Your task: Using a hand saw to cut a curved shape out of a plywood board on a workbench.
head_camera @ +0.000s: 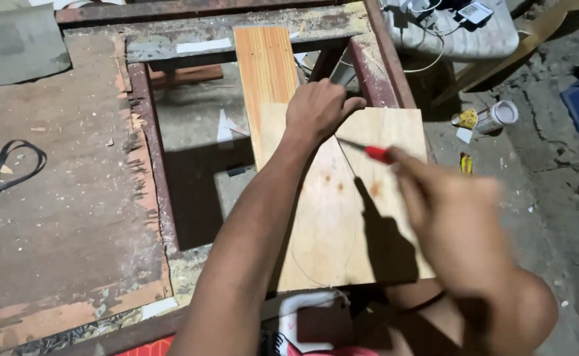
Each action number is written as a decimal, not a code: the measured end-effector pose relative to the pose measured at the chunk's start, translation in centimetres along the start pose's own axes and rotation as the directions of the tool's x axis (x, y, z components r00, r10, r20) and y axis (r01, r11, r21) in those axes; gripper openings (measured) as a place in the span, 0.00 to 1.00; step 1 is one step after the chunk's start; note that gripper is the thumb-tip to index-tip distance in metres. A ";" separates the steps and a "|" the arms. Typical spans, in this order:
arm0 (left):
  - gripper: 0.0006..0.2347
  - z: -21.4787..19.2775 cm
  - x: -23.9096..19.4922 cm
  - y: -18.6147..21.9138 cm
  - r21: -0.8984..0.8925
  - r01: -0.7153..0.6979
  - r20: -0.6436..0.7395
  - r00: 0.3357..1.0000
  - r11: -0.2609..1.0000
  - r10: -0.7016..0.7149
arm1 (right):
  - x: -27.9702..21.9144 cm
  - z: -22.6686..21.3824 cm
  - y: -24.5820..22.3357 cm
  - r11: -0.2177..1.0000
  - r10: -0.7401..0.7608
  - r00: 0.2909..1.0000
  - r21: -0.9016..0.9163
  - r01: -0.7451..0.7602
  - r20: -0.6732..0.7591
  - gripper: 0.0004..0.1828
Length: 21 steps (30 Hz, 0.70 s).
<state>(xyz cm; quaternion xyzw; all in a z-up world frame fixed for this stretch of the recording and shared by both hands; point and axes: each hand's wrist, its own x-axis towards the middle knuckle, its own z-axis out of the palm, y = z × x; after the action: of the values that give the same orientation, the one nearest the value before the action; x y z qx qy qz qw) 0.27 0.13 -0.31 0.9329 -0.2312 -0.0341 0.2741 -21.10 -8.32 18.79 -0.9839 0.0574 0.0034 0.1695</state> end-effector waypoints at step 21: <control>0.27 -0.1 -0.4 0.1 -0.006 -0.003 -0.036 0.999 1.000 0.003 | 0.2 -1.7 -1.0 0.993 0.107 0.978 -0.074 -0.095 0.178 0.18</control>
<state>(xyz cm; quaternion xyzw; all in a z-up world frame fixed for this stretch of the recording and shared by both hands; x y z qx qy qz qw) -0.10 0.21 -0.21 0.9321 -0.2277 -0.0178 0.2812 -20.80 -8.00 20.68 -0.9802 0.0917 0.1035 0.1415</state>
